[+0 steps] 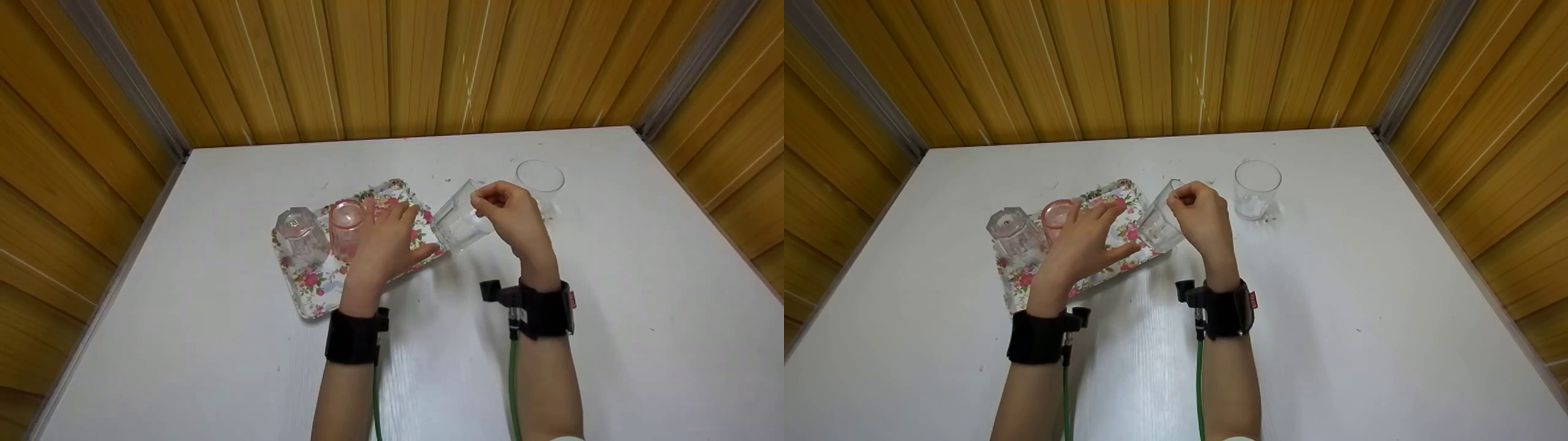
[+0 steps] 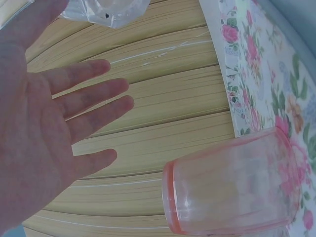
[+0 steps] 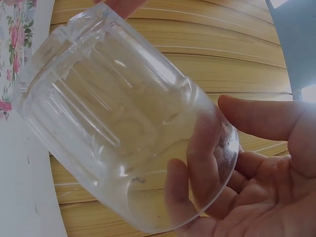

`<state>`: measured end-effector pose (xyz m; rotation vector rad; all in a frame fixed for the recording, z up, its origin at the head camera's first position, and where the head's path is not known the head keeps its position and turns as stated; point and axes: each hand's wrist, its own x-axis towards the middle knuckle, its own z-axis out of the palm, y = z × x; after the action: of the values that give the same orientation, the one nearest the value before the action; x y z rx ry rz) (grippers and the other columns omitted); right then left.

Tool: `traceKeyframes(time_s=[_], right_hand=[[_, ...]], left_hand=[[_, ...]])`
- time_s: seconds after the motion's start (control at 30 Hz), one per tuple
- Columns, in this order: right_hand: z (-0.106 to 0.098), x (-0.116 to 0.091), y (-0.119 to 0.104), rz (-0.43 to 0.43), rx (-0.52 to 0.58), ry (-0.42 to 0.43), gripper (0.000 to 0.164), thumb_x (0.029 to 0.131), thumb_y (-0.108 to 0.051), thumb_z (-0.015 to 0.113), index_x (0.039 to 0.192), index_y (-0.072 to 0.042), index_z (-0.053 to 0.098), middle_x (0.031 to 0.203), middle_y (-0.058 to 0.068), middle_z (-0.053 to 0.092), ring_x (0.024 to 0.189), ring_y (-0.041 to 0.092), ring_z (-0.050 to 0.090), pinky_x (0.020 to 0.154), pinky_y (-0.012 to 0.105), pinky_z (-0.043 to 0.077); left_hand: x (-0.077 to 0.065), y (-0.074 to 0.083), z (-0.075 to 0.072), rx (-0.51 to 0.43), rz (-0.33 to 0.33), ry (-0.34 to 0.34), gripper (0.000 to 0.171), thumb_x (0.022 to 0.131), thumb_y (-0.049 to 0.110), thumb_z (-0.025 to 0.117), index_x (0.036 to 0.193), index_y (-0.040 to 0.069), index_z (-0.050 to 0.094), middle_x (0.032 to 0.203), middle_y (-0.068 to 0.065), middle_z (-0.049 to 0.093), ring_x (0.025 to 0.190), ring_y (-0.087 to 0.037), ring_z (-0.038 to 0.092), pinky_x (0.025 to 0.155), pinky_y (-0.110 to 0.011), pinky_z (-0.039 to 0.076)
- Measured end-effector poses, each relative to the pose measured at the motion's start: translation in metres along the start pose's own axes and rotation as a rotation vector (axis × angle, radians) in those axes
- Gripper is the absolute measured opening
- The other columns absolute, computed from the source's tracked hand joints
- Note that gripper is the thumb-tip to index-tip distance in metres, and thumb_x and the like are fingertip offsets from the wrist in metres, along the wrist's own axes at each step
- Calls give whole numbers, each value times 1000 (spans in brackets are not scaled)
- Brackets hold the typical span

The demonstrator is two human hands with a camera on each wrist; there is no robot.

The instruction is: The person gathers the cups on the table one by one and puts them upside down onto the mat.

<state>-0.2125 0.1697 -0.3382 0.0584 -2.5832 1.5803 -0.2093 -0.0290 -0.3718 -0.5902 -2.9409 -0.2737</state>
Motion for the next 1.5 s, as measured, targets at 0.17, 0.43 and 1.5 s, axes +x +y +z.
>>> traceKeyframes(time_s=[0.17,0.43,1.5], right_hand=[[2,-1,-2,-1,19,-17,22,89,-14,57,102,3,61,84,4,56,74,12,55,63,22,44],[5,-2,-7,-35,82,-49,23,88,-13,58,99,7,60,80,0,55,70,11,55,64,20,45],[12,1,-8,-28,340,-140,15,88,-2,54,99,8,56,77,-3,55,71,10,54,77,23,48]], left_hand=[[0,1,0,6,-4,-5,77,78,63,54,135,12,42,135,-8,47,128,-24,39,111,-53,9],[-3,0,0,10,8,9,82,78,63,53,137,9,38,131,-10,51,125,-23,43,112,-51,10],[-2,9,0,-74,46,36,97,73,61,62,145,10,20,135,-7,47,125,-21,44,112,-42,16]])
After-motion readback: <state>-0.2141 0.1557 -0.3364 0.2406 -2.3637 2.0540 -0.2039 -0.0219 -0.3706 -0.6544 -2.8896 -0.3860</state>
